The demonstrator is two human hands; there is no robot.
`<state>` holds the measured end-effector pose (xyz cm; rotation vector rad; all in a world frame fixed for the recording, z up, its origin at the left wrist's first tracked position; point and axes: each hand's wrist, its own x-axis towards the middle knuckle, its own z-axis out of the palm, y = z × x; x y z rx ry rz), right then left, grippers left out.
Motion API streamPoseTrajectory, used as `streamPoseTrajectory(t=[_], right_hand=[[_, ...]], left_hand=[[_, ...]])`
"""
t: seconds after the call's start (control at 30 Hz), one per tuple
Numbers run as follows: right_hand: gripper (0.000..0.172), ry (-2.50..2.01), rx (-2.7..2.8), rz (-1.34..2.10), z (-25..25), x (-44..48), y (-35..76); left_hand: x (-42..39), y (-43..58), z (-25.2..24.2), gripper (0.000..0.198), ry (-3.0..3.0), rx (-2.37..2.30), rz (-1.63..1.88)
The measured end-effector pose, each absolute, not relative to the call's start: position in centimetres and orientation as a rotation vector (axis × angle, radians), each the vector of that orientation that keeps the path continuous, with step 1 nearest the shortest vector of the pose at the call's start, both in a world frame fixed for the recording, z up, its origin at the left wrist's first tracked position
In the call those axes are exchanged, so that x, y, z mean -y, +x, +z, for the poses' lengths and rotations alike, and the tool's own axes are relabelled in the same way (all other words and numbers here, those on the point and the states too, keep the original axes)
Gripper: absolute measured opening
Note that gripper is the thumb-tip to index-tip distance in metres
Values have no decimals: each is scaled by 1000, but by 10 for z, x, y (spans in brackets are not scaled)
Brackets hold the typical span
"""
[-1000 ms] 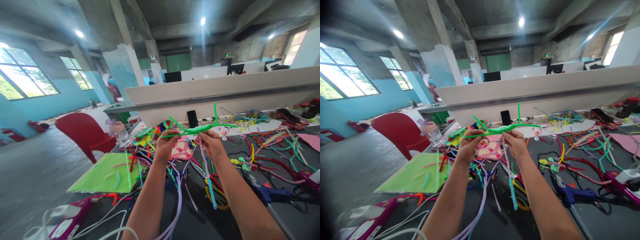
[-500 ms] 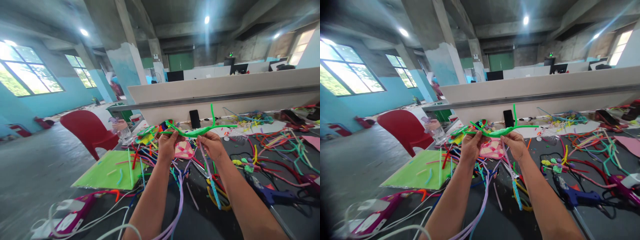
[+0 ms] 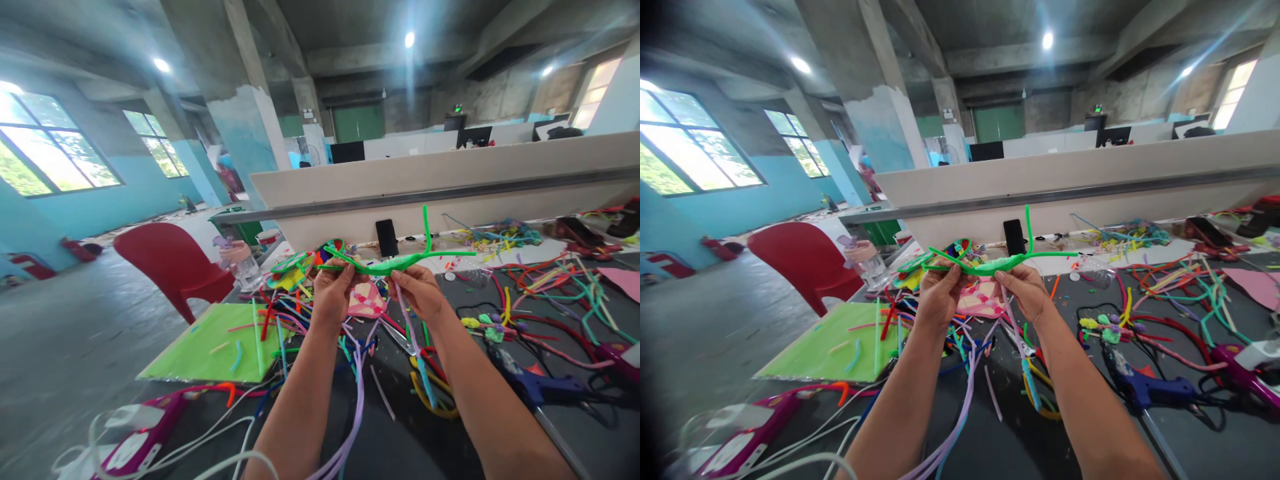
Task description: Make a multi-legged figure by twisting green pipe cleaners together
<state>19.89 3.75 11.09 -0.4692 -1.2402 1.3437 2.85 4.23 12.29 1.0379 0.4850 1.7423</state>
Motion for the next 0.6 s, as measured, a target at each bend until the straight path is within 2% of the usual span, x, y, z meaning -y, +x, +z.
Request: streamPoseTrajectory(t=[0.43,0.6], right_hand=[[17,-385,1162,1296,112,-36,198],[19,-449,1112,1128,110,-44,212]], left_hand=[[-34,29,125,25,1015,-420,1643],[-39,31,124,53,1040,-404,1562]])
